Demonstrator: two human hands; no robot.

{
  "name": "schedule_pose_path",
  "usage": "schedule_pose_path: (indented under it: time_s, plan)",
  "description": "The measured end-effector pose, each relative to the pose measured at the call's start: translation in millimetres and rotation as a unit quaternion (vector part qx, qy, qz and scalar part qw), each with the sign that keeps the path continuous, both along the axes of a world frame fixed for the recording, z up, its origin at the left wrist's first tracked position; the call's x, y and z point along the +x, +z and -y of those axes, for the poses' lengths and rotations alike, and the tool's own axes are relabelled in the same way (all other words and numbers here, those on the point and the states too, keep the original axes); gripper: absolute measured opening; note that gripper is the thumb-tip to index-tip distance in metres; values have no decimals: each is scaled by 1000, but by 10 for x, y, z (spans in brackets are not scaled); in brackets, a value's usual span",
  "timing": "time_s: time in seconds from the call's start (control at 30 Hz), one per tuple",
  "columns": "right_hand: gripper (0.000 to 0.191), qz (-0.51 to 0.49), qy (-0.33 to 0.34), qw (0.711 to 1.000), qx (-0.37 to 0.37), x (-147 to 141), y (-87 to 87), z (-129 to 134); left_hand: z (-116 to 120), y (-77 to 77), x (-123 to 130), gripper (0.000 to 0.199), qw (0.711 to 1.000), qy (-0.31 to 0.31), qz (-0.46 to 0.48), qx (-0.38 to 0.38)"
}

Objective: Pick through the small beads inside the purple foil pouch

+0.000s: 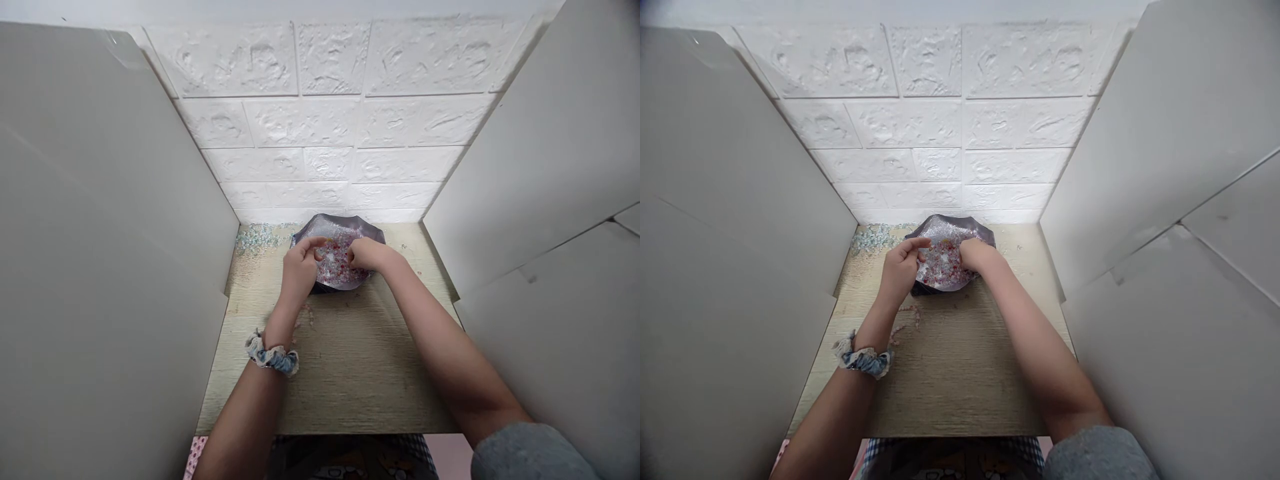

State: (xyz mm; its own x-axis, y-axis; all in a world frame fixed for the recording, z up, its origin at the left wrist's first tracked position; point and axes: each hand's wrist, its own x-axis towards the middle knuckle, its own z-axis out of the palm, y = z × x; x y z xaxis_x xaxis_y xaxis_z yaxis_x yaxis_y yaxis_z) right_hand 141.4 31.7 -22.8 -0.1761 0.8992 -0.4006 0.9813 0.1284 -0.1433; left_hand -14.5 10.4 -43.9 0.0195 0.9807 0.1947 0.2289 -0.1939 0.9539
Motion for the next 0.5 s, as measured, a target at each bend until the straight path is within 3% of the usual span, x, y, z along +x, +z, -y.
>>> schedule_pose_path:
  time_s: [0.23, 0.5]
  plan:
    - [31, 29, -3, 999, 23, -22, -146, -38, -15, -15, 0, 29, 1000, 0, 6, 3]
    - [33, 33, -28, 997, 57, -151, -154, 55, -6, -19, -5, 29, 1000, 10, 7, 7]
